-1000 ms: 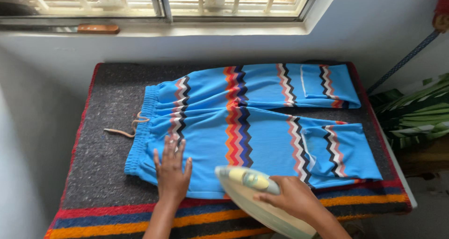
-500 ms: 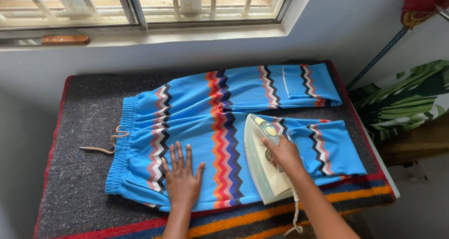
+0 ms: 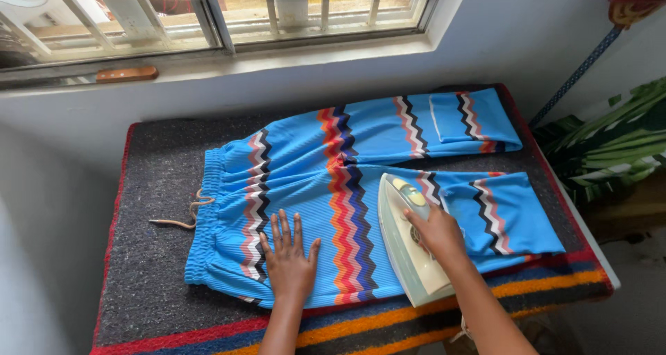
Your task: The person irons a pair of blue patterned shorts on a table. They use a white electric iron to smooth the fabric, repeatedly adjusting the garment and flipping it over to iron different sections, including the waistband and legs.
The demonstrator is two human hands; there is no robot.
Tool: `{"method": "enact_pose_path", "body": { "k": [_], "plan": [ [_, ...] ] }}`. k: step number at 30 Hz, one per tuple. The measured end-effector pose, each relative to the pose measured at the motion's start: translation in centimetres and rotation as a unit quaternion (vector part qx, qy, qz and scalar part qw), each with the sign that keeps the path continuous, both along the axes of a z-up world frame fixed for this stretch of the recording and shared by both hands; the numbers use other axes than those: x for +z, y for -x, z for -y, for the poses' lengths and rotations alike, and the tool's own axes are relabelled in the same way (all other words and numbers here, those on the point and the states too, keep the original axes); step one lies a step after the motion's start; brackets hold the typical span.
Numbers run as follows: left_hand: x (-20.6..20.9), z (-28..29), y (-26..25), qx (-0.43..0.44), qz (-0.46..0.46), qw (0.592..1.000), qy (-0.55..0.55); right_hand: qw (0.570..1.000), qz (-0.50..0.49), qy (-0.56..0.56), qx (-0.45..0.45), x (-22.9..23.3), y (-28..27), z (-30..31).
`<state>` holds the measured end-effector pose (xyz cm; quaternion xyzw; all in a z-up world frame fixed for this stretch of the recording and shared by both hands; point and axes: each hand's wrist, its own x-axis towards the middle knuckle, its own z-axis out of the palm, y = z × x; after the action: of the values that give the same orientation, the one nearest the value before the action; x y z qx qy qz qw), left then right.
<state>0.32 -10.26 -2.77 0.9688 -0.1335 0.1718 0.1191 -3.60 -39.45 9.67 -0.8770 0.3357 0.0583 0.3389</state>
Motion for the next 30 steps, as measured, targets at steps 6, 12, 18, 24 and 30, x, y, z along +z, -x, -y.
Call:
{"method": "enact_pose_path", "body": {
  "k": [6,12,18,24,30],
  "plan": [
    [1.3,0.1,0.1,0.003,-0.03,1.0,-0.006,0.996,-0.058,-0.058,0.041,-1.1,0.9,0.9],
    [6.0,2.8,-1.8,-0.006,-0.119,0.988,0.101,0.99,-0.11,-0.077,0.051,-0.3,6.2,1.2],
    [6.8,10.1,-8.7,-0.187,0.054,0.98,0.044,0.979,-0.155,-0.132,-0.011,2.3,7.3,4.0],
    [5.0,13.2,-13.4,-0.127,0.035,0.983,-0.13,0.98,-0.129,-0.151,-0.024,3.4,8.3,7.8],
    [6.3,12.4,-12.9,-0.146,-0.011,0.981,-0.125,0.976,-0.163,-0.135,-0.047,3.2,7.4,10.8]
  ]
}}
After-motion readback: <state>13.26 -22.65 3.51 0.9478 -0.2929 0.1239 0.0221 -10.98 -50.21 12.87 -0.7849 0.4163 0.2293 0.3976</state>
